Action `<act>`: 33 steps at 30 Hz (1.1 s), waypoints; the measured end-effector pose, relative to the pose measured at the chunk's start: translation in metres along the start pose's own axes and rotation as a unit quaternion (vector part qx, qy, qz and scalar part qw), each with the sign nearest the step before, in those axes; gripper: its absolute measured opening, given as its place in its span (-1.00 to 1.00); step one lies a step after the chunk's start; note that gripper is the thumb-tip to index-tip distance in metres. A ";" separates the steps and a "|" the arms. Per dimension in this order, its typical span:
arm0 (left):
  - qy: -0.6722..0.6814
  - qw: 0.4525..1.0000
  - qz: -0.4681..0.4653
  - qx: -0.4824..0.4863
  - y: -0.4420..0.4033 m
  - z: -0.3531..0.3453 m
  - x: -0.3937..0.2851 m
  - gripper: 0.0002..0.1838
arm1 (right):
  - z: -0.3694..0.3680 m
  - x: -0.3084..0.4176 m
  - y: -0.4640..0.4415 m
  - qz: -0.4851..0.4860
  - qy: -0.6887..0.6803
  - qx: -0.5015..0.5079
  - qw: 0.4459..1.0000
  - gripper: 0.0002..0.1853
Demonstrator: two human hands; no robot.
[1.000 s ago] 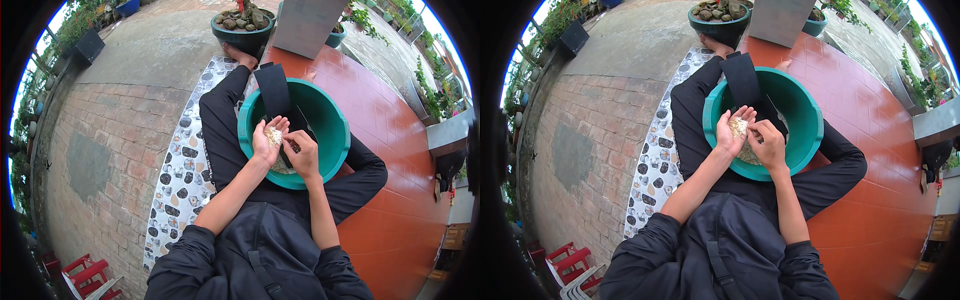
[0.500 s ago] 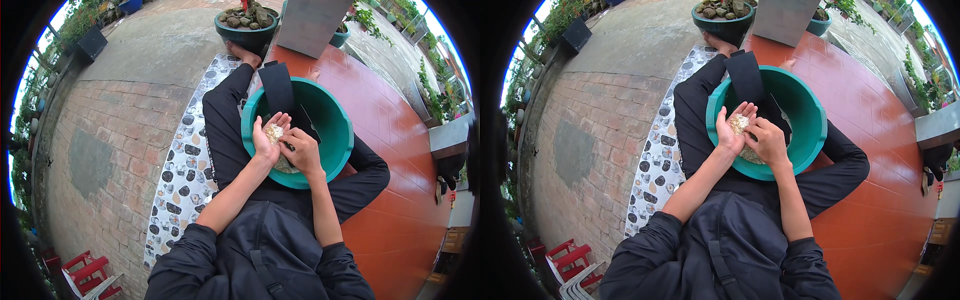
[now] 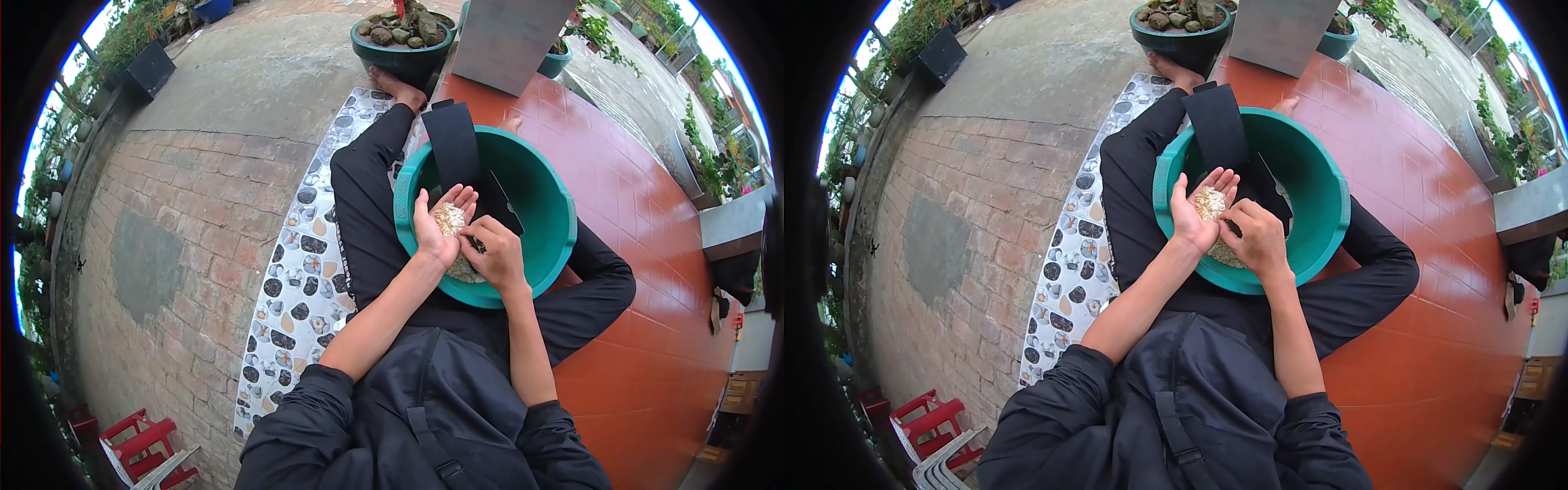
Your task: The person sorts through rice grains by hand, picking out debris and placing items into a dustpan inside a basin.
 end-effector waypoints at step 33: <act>0.004 1.000 -0.009 -0.017 0.003 -0.004 -0.001 -0.33 | 0.019 -0.049 0.022 -0.261 -0.142 -0.241 0.924 -0.91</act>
Point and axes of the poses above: each hand's wrist, its own y-axis away from the middle knuckle, its own z-axis out of the back of the hand, x = y × z, the point moved 4 cm from there along -y, towards the middle knuckle, and after that the axes turned 4 degrees about z, right-handed, at the moved point
